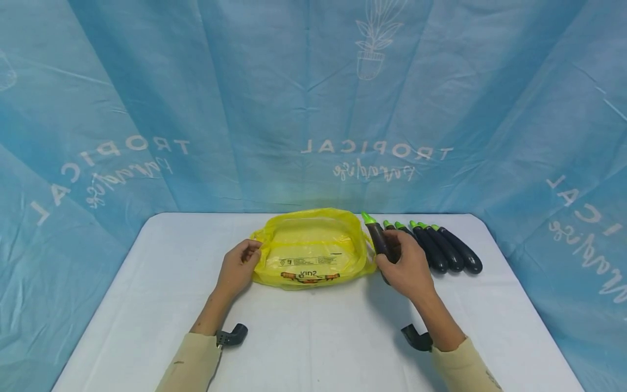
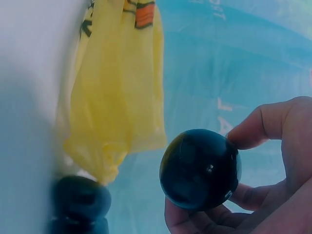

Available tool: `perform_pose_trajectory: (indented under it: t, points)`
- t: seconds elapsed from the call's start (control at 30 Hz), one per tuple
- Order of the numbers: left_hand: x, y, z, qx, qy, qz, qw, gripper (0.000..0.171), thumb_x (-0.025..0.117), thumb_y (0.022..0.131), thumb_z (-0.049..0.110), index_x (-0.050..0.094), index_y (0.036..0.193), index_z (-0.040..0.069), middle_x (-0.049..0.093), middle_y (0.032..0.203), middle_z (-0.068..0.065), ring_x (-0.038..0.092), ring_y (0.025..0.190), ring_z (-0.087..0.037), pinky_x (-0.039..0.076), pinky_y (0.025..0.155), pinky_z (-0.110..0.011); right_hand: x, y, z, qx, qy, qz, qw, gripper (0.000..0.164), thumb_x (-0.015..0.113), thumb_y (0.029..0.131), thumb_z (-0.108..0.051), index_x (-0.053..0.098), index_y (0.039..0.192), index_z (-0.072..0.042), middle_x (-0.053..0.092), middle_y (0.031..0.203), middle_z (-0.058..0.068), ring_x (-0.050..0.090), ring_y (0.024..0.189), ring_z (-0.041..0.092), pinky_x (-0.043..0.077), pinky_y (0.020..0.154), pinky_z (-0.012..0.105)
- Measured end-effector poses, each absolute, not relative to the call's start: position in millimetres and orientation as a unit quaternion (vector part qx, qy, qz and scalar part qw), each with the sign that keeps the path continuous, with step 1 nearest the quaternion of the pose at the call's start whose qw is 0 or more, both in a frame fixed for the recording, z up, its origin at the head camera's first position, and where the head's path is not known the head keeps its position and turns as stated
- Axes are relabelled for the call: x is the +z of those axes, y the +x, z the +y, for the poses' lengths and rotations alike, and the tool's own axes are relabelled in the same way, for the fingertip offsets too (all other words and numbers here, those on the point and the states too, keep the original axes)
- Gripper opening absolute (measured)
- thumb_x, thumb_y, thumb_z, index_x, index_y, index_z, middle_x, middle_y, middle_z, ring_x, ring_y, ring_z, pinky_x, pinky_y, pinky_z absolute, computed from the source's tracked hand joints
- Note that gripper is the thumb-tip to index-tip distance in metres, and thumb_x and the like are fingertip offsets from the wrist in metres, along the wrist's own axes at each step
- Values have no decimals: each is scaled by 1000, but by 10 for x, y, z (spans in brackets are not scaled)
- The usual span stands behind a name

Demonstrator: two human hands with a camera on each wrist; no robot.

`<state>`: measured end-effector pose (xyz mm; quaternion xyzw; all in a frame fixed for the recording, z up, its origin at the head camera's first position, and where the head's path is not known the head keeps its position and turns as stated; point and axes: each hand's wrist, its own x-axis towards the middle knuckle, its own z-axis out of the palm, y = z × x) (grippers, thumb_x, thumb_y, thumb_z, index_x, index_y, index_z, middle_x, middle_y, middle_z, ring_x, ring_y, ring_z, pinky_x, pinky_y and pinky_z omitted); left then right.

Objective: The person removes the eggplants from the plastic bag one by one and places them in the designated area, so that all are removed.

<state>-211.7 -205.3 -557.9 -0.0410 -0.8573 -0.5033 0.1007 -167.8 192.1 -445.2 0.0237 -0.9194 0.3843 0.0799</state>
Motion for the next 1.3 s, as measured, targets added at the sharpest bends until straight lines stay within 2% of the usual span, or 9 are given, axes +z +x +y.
perform_pose_trajectory:
  t: [0.27,0.57,0.8,1.3]
  points:
    - [-5577,-2116,-2057,-505,-42,-856,99,16,62,105,11,70,117,6,67,99,-8,58,89,-22,48,74,-22,-4442,-1696,2115,377,4,-923,78,52,67,93,-15,58,143,-4,66,124,16,62,109,32,54,88,49]
    - [-5581,-2117,-2056,-503,-41,-858,101,16,62,105,11,70,118,6,67,99,-7,58,89,-21,48,74,-23,-4423,-1768,2365,375,-19,-924,70,53,66,95,-16,57,146,-4,66,127,20,64,111,35,54,92,52]
    - [-5575,-2116,-2056,-501,-46,-858,101,16,62,105,11,70,118,6,67,100,-8,59,89,-21,48,74,-22,-4421,-1825,2538,367,-28,-927,75,53,66,95,-16,58,146,-4,67,126,22,65,108,36,56,85,49]
    - [-5584,-2108,-2056,-494,-43,-862,103,16,62,105,11,70,119,6,67,100,-7,58,89,-20,47,75,-21,-4530,-1939,2835,372,-21,-922,103,51,64,96,-13,58,146,-2,66,131,24,65,113,40,53,91,55]
